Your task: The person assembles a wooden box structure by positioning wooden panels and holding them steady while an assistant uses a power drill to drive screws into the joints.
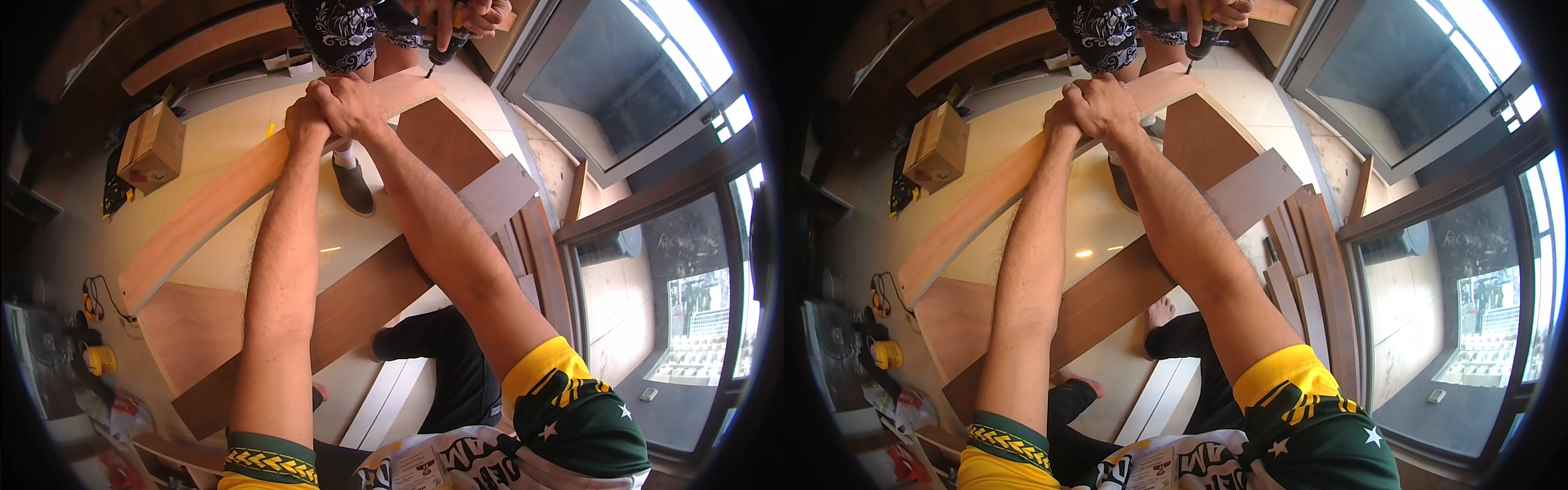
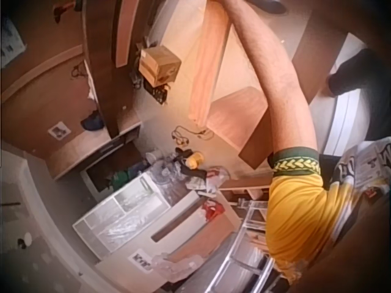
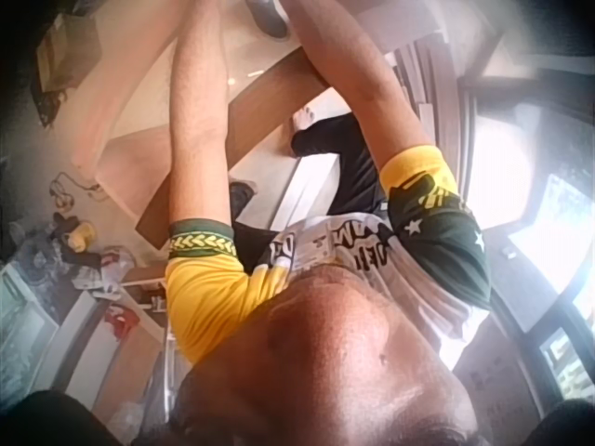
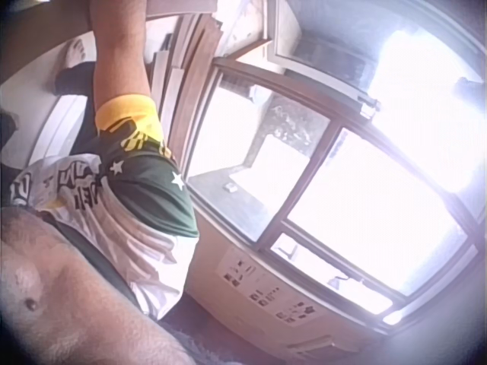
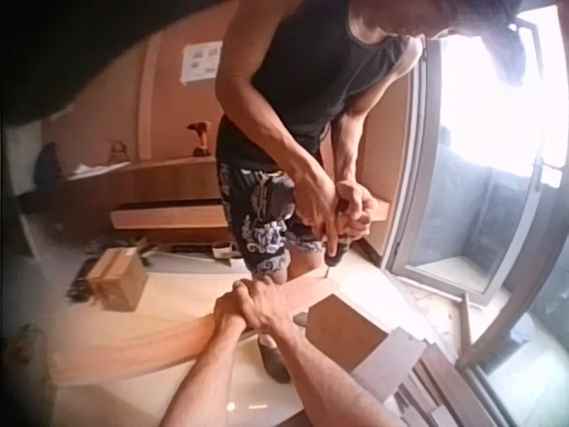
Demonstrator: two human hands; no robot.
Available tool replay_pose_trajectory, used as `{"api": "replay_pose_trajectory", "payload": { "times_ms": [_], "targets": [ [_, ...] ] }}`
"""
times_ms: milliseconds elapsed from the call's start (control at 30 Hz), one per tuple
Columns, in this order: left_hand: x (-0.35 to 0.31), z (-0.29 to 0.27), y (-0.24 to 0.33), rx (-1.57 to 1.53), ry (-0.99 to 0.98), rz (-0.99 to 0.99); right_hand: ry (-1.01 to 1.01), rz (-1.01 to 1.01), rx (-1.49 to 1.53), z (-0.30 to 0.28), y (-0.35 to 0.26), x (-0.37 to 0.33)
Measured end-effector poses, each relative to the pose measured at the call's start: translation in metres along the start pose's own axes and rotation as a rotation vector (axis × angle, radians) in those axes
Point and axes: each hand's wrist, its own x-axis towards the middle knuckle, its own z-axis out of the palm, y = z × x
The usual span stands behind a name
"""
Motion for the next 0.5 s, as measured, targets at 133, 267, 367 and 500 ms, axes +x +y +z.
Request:
{"api": "replay_pose_trajectory", "payload": {
  "times_ms": [133, 267, 367, 500],
  "targets": [
    [0.027, 0.019, 0.002, 0.061, -0.047, 0.020, 0.004, -0.040, -0.080, -0.006, 0.017, 0.003],
    [0.060, 0.033, -0.065, 0.084, -0.051, 0.121, 0.031, 0.024, 0.031, -0.001, -0.020, -0.004],
    [0.066, 0.037, -0.035, 0.090, 0.057, 0.251, 0.115, 0.144, 0.059, -0.015, -0.018, -0.011],
    [0.045, 0.020, -0.019, -0.014, 0.349, 0.481, 0.484, 0.034, 0.233, -0.099, -0.045, -0.062]
  ]
}}
